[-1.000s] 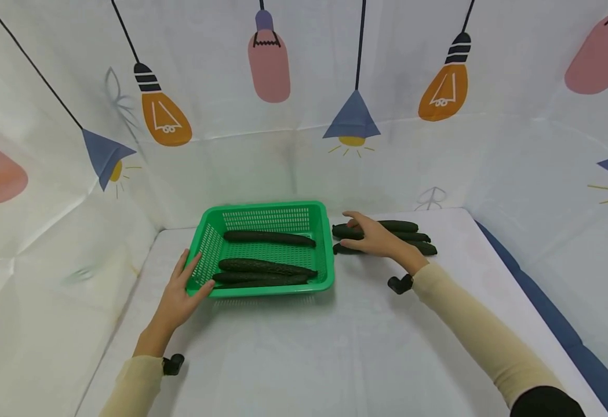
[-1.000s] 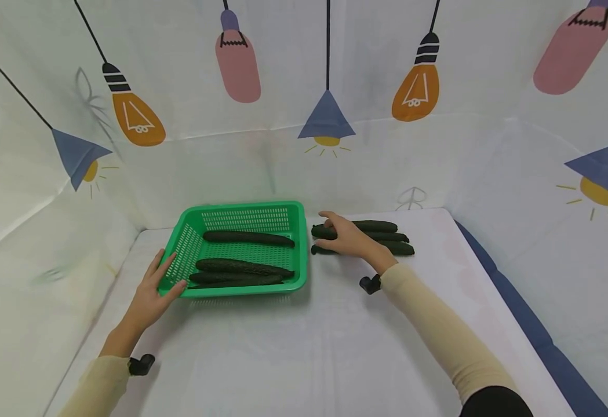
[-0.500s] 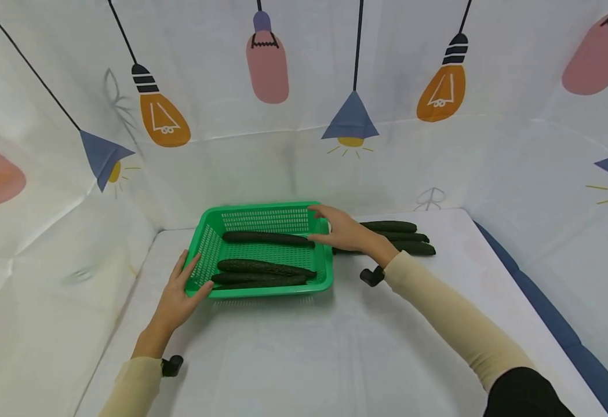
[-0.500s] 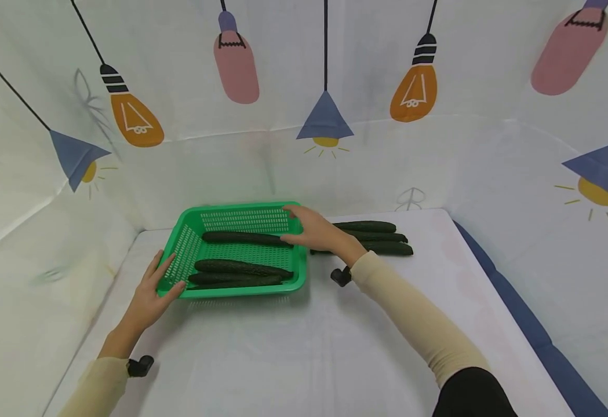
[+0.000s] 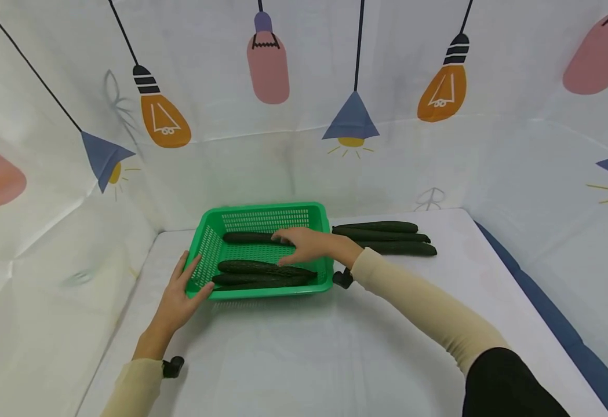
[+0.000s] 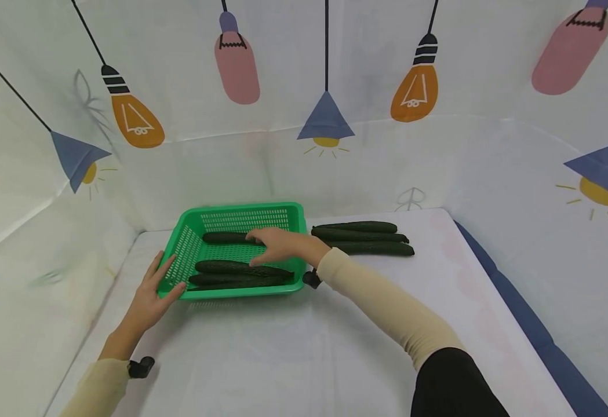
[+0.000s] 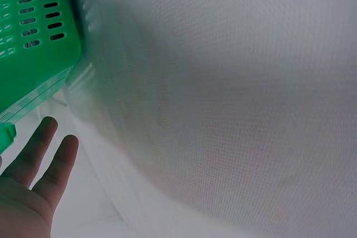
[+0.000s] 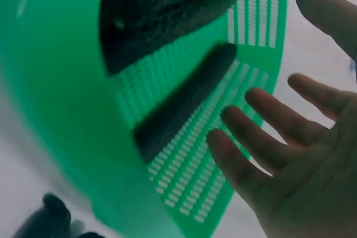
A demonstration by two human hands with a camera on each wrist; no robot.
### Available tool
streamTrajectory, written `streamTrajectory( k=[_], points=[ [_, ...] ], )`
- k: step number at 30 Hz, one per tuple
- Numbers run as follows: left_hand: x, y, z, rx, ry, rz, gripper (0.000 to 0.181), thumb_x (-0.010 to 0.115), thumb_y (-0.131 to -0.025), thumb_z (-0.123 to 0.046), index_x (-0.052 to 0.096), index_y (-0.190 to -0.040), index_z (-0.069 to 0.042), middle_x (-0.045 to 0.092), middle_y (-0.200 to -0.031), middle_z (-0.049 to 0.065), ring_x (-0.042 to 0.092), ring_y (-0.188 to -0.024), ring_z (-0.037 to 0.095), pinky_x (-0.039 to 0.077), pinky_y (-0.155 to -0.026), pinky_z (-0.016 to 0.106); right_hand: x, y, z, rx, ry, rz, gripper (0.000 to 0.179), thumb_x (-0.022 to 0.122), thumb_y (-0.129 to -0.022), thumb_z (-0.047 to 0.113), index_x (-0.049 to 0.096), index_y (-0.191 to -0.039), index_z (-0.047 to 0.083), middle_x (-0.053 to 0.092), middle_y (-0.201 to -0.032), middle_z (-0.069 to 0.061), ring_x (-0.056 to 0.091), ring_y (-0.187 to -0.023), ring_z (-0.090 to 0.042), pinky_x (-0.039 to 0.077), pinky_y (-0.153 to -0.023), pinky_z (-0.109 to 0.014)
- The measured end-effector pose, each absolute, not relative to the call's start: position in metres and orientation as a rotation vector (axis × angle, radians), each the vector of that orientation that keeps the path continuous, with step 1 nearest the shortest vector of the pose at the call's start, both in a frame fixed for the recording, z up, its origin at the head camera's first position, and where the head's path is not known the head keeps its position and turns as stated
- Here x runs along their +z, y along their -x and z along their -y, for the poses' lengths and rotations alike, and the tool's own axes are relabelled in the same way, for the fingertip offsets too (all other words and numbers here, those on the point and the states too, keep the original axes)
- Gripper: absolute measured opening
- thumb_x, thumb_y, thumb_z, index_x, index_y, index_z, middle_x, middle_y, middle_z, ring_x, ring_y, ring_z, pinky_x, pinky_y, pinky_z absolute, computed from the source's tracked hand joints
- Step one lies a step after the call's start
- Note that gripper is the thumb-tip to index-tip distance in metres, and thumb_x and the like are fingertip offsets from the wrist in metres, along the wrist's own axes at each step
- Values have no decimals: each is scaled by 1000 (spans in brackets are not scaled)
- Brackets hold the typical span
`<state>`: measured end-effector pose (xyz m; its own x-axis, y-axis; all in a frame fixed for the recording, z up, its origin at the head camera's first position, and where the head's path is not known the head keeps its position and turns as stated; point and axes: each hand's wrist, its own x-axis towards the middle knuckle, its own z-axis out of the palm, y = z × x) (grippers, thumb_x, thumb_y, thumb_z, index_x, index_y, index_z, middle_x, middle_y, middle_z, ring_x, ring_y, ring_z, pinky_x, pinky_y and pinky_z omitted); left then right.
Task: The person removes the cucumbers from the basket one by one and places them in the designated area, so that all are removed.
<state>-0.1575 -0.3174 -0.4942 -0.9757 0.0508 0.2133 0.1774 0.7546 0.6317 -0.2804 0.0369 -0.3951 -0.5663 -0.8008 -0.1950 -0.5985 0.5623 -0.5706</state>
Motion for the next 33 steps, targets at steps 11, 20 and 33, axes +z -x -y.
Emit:
streamTrajectory(
  k=[11, 20, 33],
  points=[
    [-491, 159, 317, -998, 181, 2776, 79, 69, -98, -37, 30, -164, -21, 7, -174, 8, 21, -153, 52, 29, -105, 82, -400, 274, -6, -561, 1161, -2234, 65, 67, -99, 43, 42, -154, 19, 56, -148, -13, 53, -138, -29, 49, -108, -44],
    [-491, 159, 317, -999, 159, 2784, 79, 69, -98, -37, 29, -164, -20, 6, -175, 8, 20, -154, 52, 28, -106, 81, -411, 282, 17, -459, 1200, -2186, 58, 68, -99, 41, 52, -150, 16, 63, -137, -6, 62, -120, -17, 53, -98, -35],
    [-495, 156, 315, -982, 162, 2777, 78, 69, -97, -37, 32, -163, -18, 10, -174, 11, 23, -152, 54, 29, -105, 81, -428, 283, 25, -361, 1186, -2081, 40, 71, -98, 34, 68, -132, 14, 68, -121, 5, 64, -110, -9, 55, -93, -30]
  ],
)
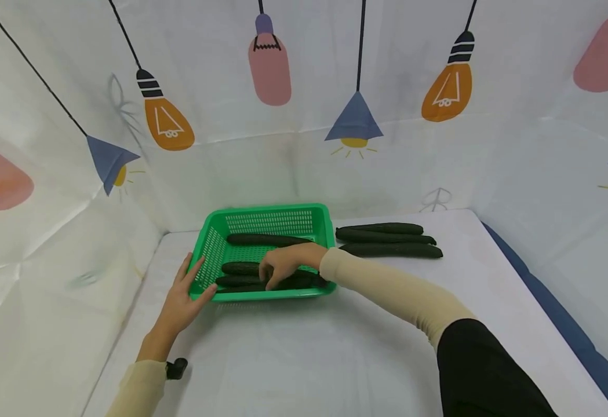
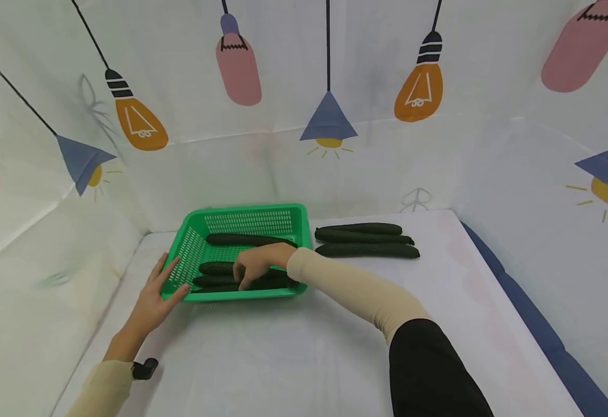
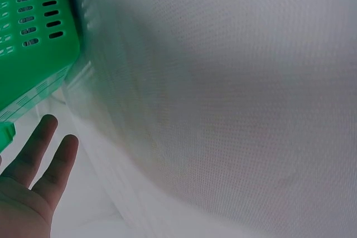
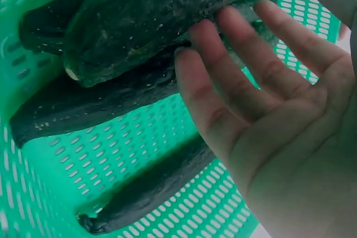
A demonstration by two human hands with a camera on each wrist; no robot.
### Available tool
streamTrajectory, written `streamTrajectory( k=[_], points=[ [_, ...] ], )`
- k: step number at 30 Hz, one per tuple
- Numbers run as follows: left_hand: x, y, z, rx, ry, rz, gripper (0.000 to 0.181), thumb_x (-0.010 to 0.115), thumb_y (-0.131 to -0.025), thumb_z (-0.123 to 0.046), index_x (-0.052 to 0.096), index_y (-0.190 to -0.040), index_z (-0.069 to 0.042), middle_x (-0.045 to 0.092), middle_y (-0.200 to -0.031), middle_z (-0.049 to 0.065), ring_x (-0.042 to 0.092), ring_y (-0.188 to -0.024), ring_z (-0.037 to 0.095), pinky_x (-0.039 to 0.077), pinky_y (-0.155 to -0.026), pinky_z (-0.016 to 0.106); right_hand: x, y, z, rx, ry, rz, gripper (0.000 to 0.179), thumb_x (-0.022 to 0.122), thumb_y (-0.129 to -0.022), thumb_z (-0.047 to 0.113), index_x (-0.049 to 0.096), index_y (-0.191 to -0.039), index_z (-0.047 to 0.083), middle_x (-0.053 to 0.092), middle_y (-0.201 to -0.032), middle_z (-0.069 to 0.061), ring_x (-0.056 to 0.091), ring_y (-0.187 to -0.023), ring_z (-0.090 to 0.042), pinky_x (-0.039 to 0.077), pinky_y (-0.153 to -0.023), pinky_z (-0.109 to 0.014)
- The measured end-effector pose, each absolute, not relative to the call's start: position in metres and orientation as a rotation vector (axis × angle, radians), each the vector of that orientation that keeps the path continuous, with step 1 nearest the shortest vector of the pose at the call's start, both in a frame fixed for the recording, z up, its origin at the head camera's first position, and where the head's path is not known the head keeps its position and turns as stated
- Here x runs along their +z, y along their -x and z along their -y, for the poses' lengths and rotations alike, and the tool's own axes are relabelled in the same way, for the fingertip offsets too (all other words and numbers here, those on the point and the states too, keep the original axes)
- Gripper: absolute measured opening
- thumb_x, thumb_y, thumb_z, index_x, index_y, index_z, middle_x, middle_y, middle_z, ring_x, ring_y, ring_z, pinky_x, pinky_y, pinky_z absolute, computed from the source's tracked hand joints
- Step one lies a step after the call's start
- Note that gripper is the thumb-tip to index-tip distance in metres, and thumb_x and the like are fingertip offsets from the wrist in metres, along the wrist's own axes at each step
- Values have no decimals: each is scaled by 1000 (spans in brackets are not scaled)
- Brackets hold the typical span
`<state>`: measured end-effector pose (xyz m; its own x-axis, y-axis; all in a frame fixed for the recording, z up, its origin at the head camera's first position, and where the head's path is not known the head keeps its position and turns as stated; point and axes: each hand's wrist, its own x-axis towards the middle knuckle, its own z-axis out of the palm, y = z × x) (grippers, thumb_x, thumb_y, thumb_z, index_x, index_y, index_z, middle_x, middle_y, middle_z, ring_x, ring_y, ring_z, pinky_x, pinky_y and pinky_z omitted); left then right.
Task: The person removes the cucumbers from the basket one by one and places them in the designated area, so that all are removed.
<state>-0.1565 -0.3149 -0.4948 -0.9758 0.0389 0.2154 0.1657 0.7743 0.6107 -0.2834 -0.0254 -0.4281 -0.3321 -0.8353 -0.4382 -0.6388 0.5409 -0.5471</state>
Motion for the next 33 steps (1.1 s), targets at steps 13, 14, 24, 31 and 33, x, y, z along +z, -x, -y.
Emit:
streamTrajectory(
  k=[13, 14, 24, 31, 33],
  points=[
    [-498, 155, 313, -999, 177, 2767, 78, 70, -97, -35, 32, -163, -19, 10, -174, 11, 23, -152, 54, 30, -105, 81, -441, 286, 39, -319, 1193, -2065, 37, 76, -95, 20, 69, -131, 12, 67, -112, 4, 62, -101, -9, 54, -85, -24],
    [-498, 155, 313, -999, 177, 2765, 78, 70, -97, -35, 32, -163, -18, 10, -174, 11, 23, -152, 54, 30, -105, 81, -442, 287, 39, -326, 1190, -2063, 37, 76, -95, 21, 69, -131, 12, 67, -112, 4, 62, -102, -9, 55, -85, -24],
    [-494, 155, 314, -999, 169, 2767, 78, 69, -97, -35, 33, -163, -15, 9, -174, 11, 23, -151, 54, 29, -105, 82, -436, 289, 36, -350, 1132, -2060, 33, 78, -93, 19, 72, -125, 14, 68, -111, 4, 64, -99, -10, 57, -82, -26],
    [-495, 156, 315, -996, 167, 2765, 78, 70, -97, -35, 33, -163, -16, 10, -174, 12, 23, -151, 55, 29, -105, 82, -430, 285, 33, -327, 1107, -2070, 32, 77, -94, 16, 70, -125, 15, 67, -108, 3, 62, -92, -10, 57, -74, -26],
    [-495, 156, 315, -996, 167, 2764, 78, 70, -97, -35, 33, -163, -17, 10, -174, 12, 23, -151, 54, 29, -105, 82, -428, 285, 32, -342, 1087, -2058, 32, 76, -94, 14, 70, -125, 14, 67, -108, 1, 61, -88, -11, 58, -71, -28]
  ],
)
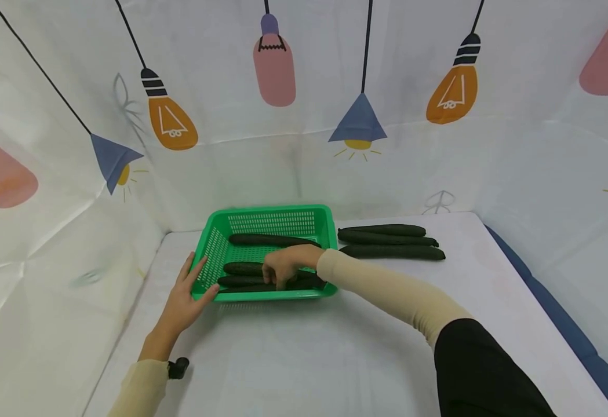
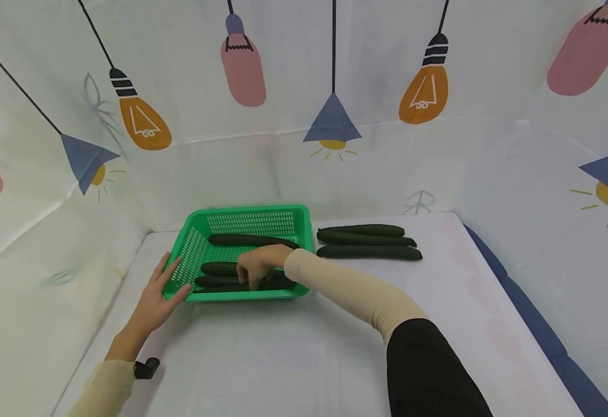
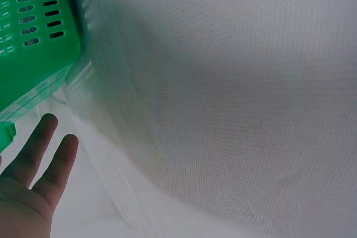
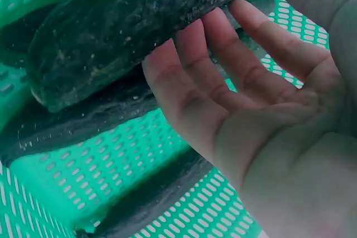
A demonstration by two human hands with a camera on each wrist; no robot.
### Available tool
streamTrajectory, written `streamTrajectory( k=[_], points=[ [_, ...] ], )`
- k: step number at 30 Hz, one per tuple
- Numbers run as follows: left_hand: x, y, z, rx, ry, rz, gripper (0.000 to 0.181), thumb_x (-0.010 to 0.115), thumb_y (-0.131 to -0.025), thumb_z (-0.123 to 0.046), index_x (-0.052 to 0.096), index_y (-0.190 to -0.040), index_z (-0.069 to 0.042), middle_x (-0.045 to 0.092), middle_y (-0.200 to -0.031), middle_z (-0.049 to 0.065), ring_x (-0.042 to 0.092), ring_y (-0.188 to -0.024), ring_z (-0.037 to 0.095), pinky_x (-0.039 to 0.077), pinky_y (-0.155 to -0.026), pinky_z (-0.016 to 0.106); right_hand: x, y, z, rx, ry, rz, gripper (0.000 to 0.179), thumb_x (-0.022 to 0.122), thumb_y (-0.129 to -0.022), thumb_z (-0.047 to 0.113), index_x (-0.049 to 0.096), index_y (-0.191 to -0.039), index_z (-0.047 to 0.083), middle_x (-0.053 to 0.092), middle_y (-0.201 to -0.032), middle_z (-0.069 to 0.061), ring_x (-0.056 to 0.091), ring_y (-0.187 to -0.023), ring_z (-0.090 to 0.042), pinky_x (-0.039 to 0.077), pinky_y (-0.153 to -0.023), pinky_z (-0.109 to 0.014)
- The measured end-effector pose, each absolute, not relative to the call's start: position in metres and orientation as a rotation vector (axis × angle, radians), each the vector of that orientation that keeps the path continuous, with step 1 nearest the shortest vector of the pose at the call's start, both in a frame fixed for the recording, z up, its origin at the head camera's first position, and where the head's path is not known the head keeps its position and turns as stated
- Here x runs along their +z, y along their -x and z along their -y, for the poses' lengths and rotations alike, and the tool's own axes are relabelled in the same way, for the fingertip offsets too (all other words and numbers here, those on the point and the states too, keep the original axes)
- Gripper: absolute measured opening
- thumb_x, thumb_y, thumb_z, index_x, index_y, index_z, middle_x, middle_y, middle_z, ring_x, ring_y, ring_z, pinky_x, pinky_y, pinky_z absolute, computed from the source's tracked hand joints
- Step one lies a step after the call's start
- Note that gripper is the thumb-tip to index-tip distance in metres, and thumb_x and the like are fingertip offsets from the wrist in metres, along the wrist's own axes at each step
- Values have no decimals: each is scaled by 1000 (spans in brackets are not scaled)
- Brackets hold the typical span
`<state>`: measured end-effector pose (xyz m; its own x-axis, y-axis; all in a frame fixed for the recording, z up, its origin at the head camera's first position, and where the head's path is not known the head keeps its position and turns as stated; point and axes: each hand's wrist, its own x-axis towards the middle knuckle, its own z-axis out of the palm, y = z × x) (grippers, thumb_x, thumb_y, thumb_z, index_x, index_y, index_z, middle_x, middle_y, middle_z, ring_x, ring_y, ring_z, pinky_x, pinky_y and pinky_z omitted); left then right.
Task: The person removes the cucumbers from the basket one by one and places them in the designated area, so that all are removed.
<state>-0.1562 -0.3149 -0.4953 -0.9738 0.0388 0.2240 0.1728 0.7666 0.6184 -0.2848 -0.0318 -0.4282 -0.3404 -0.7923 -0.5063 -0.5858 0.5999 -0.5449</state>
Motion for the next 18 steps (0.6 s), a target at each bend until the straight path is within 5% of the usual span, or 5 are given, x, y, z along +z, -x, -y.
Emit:
streamTrajectory(
  k=[18],
  points=[
    [-495, 156, 315, -979, 163, 2767, 78, 70, -97, -36, 33, -163, -18, 10, -174, 10, 23, -152, 53, 30, -105, 81, -425, 297, 28, -410, 989, -2007, 39, 76, -92, 14, 65, -129, 19, 66, -106, 1, 56, -82, -11, 53, -69, -33]
  ],
)
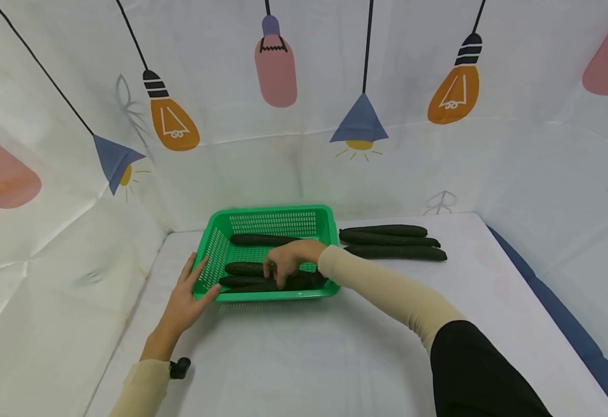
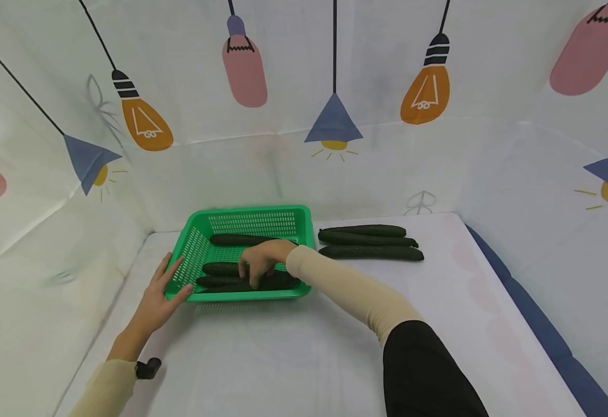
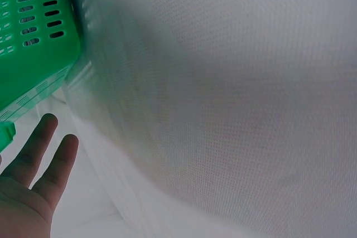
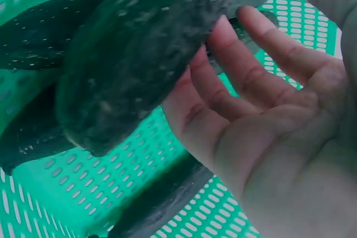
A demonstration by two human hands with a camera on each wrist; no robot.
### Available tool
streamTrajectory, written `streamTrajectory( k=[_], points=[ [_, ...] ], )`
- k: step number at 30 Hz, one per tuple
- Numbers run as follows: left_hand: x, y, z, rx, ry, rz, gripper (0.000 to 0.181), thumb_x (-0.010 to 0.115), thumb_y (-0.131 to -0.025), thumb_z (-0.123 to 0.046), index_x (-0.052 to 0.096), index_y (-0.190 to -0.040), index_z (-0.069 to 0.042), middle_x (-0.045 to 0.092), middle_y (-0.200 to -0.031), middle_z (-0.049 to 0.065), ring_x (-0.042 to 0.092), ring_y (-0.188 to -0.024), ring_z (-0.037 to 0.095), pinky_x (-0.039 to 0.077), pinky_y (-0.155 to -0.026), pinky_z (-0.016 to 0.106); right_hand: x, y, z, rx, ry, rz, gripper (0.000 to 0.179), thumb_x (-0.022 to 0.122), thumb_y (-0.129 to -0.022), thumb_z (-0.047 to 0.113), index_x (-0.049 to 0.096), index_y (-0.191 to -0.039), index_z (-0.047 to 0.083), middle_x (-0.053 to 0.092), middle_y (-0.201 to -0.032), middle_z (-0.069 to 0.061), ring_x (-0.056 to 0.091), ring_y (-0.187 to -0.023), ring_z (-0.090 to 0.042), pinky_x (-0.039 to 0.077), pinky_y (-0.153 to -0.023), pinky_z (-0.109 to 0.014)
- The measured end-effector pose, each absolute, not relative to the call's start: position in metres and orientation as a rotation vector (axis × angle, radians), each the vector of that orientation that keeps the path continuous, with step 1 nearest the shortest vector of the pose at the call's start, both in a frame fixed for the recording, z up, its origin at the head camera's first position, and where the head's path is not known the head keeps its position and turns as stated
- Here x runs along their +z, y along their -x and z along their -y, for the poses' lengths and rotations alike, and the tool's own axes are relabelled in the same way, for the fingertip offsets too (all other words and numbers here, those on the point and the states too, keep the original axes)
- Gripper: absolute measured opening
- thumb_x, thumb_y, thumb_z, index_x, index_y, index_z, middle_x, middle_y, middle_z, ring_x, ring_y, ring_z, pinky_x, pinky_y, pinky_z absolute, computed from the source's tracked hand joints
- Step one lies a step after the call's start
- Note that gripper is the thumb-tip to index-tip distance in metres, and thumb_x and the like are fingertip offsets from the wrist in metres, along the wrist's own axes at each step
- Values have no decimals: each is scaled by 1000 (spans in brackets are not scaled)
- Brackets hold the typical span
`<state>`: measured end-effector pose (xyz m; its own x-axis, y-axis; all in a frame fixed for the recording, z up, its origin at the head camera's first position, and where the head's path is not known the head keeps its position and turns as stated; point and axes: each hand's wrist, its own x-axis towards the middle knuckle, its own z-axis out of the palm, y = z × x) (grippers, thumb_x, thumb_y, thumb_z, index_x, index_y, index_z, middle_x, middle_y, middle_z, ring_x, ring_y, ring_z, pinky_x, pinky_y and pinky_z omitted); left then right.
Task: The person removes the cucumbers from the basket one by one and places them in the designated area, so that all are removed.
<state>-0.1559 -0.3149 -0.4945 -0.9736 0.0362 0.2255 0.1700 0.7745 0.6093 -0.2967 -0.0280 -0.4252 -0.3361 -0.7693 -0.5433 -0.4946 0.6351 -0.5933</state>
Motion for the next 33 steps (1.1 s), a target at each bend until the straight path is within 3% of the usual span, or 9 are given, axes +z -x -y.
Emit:
streamTrajectory(
  k=[7, 12, 15, 19, 23, 27, 33],
  points=[
    [-494, 156, 315, -986, 163, 2767, 78, 70, -97, -36, 32, -163, -18, 9, -174, 9, 22, -153, 53, 30, -105, 81, -428, 301, 22, -450, 979, -2003, 33, 73, -94, 16, 67, -125, 22, 66, -108, 4, 52, -74, -9, 49, -64, -31],
    [-494, 156, 313, -991, 172, 2765, 78, 70, -97, -35, 33, -163, -18, 9, -174, 9, 23, -153, 52, 30, -106, 80, -425, 304, 19, -490, 855, -1927, 32, 70, -95, 18, 66, -126, 26, 58, -104, 2, 41, -66, -13, 43, -64, -32],
    [-494, 156, 313, -989, 176, 2759, 78, 70, -97, -35, 33, -163, -17, 10, -174, 10, 23, -152, 53, 31, -106, 80, -424, 305, 18, -478, 835, -1912, 36, 67, -96, 20, 64, -131, 28, 55, -120, 1, 44, -80, -15, 44, -71, -32],
    [-494, 156, 313, -986, 176, 2753, 78, 70, -97, -34, 33, -163, -17, 10, -174, 11, 23, -152, 53, 30, -105, 81, -426, 304, 18, -478, 876, -1921, 40, 67, -95, 20, 63, -133, 29, 39, -154, 2, 44, -116, -16, 46, -92, -32],
    [-494, 156, 314, -986, 172, 2752, 78, 71, -96, -34, 33, -163, -17, 11, -174, 12, 23, -152, 53, 30, -105, 81, -429, 303, 18, -499, 881, -1903, 42, 67, -95, 17, 61, -135, 29, 32, -165, 0, 37, -137, -16, 41, -112, -36],
    [-494, 156, 315, -988, 174, 2743, 78, 71, -96, -34, 34, -163, -17, 11, -174, 12, 23, -152, 53, 30, -105, 81, -433, 301, 20, -501, 903, -1918, 43, 67, -95, 19, 60, -136, 30, 33, -164, 1, 39, -136, -14, 41, -114, -39],
    [-495, 157, 315, -990, 173, 2750, 78, 71, -97, -35, 33, -163, -17, 11, -174, 11, 23, -152, 53, 30, -106, 81, -439, 302, 26, -490, 994, -1970, 45, 75, -94, 36, 63, -136, 25, 52, -148, 0, 56, -125, -16, 50, -105, -39]
  ],
)
